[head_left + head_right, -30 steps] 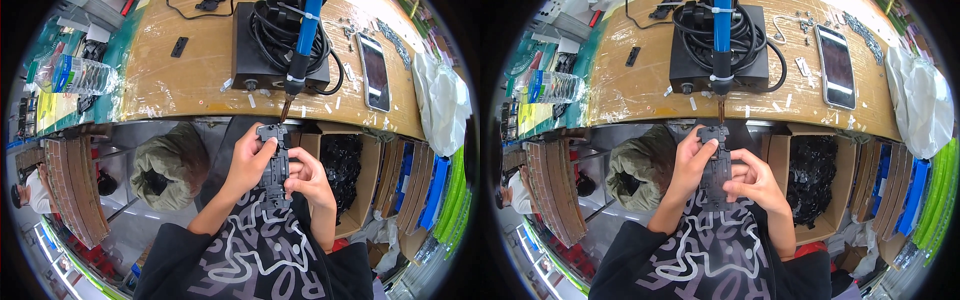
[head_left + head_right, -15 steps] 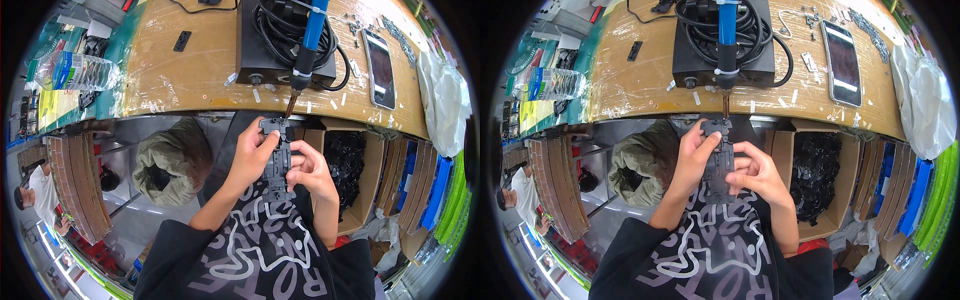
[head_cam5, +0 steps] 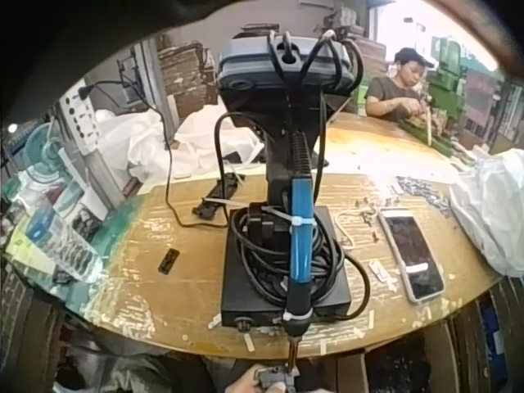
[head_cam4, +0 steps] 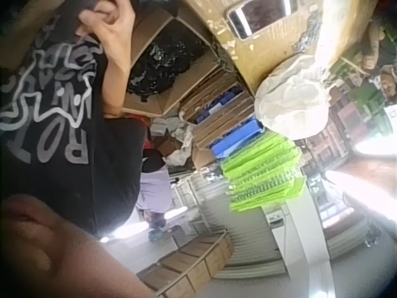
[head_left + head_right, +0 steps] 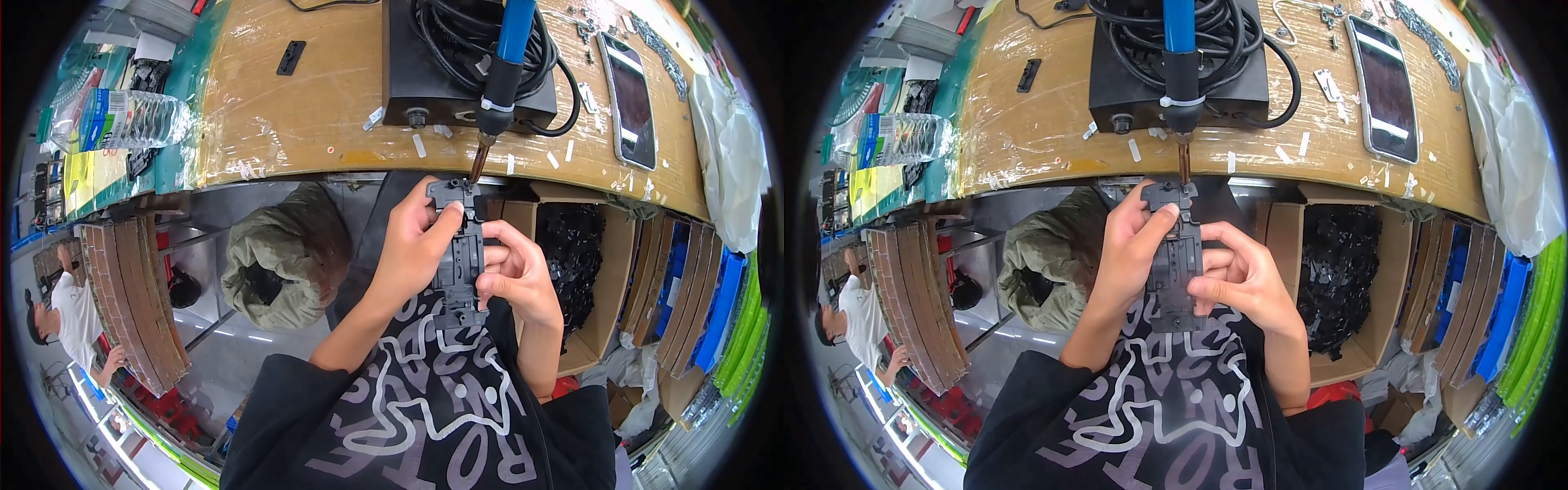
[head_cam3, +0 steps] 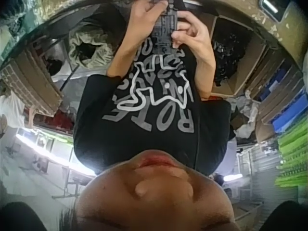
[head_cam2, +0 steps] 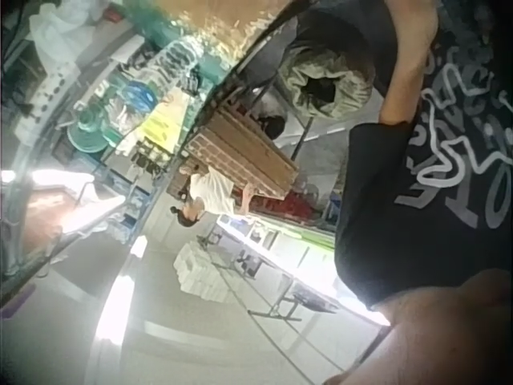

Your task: The person assembles small plastic housings for electronic devices by hand, using tweezers and a soldering iron to manipulate internal components.

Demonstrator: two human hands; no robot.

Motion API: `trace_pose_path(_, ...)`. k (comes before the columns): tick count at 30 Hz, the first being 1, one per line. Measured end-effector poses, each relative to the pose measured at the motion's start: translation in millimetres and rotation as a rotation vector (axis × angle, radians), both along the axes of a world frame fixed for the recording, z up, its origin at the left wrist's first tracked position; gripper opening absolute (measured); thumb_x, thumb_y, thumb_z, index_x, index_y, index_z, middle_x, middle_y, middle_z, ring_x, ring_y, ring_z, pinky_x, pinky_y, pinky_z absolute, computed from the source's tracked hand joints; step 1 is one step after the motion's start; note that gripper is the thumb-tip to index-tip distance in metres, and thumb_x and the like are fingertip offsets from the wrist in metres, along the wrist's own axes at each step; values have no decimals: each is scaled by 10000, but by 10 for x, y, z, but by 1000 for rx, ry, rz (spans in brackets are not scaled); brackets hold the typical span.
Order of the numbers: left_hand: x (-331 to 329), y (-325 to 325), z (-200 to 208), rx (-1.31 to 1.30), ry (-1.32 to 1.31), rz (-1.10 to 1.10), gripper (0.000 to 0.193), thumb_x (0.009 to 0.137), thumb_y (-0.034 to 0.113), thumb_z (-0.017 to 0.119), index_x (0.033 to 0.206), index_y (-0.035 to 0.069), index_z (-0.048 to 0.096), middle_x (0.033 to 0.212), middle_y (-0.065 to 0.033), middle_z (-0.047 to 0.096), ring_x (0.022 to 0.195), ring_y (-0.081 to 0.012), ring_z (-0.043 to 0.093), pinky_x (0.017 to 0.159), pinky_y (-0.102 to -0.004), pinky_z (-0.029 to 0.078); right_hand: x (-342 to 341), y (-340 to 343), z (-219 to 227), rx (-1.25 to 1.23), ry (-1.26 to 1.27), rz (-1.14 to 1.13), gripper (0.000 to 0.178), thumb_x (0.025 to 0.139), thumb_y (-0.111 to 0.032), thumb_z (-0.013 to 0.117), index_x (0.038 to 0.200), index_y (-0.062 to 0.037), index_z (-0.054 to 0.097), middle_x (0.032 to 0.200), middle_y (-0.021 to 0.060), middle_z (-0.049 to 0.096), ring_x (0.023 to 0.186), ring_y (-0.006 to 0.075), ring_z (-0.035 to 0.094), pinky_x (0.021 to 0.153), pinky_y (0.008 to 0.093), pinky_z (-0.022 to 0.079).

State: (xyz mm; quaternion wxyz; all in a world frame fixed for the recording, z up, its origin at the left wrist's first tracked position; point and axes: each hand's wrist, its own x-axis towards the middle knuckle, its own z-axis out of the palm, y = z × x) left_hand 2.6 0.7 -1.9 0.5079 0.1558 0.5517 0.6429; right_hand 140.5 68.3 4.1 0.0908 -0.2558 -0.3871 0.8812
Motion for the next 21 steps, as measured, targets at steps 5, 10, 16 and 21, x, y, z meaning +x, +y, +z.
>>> trace_pose_path(5,-2,0,7,-1,-10,-27,106,815,63,461,898,3,489,727,9,509,615,-20,462,534,-166,381,1,5,14,-10,8,-7,407,720,23,596,1074,38,396,760,108,584,555,116,558,484,205,462)
trace_pose_path(10,11,-2,-2,0,-45,-12,116,815,60,458,905,-5,491,732,2,516,620,-20,473,539,-163,389,-3,9,57,-21,-10,-14,395,725,20,593,1070,38,400,757,106,585,550,113,557,483,205,461)
trace_pose_path(16,13,17,6,5,-50,-1,123,813,54,458,915,-8,489,744,-6,523,623,-26,484,541,-164,398,-9,13,44,-7,-3,-26,370,734,12,588,1058,36,411,740,103,584,540,109,553,476,207,460)
trace_pose_path(21,3,8,-28,6,-50,1,124,813,50,456,920,-7,486,760,-12,529,626,-32,490,545,-168,402,-18,-1,34,-9,6,-40,372,734,12,589,1060,38,412,731,98,583,536,107,551,472,205,458)
